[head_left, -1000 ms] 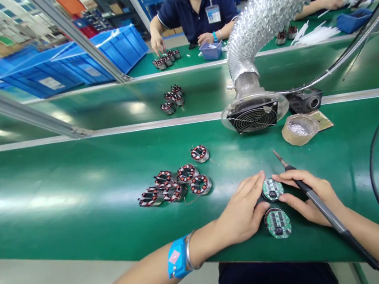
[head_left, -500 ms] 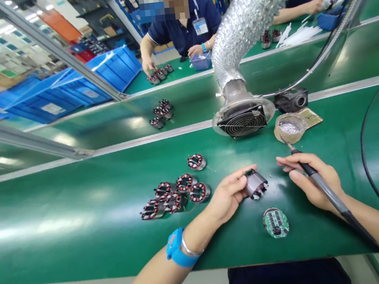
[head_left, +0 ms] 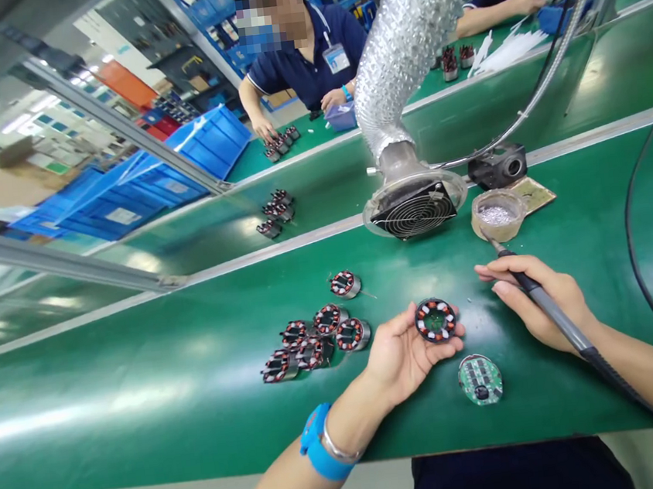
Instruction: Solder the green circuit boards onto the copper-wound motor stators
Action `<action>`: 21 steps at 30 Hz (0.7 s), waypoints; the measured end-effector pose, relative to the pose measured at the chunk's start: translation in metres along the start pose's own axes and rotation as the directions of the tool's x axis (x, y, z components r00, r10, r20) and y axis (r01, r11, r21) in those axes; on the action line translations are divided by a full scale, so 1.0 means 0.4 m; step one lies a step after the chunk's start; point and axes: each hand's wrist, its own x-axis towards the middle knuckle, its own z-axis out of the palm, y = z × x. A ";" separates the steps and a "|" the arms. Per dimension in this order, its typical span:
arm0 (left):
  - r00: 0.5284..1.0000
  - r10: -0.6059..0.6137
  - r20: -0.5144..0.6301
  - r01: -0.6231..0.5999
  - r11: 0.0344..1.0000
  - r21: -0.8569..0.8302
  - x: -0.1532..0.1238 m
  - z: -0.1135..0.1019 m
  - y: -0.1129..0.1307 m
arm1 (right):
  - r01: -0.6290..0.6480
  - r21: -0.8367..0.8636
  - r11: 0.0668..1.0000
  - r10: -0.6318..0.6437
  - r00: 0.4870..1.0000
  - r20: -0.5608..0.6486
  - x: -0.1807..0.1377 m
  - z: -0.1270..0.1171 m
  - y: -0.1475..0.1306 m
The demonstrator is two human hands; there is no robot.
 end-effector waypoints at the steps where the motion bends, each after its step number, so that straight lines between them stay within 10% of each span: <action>1: 1.000 0.002 -0.012 -0.002 1.000 0.018 0.000 -0.002 -0.001 | 0.006 0.000 1.000 -0.006 1.000 0.002 0.001 0.000 -0.002; 5: 0.970 0.234 -0.065 -0.194 0.909 0.370 -0.012 -0.014 0.007 | 0.027 -0.020 0.999 -0.027 1.000 0.008 0.001 -0.001 -0.007; 9: 0.885 0.407 0.226 -0.339 0.230 0.912 -0.047 -0.009 0.039 | 0.031 -0.020 0.999 -0.031 0.999 0.011 0.001 -0.003 -0.011; 12: 0.909 0.148 0.391 -0.363 -0.185 0.913 -0.071 0.023 0.059 | 0.041 -0.016 0.999 -0.041 0.999 0.011 -0.001 -0.005 -0.012; 21: 0.942 0.017 0.334 -0.234 -0.680 0.695 -0.067 0.112 -0.037 | 0.062 -0.153 0.986 -0.069 0.997 -0.043 -0.020 -0.016 0.017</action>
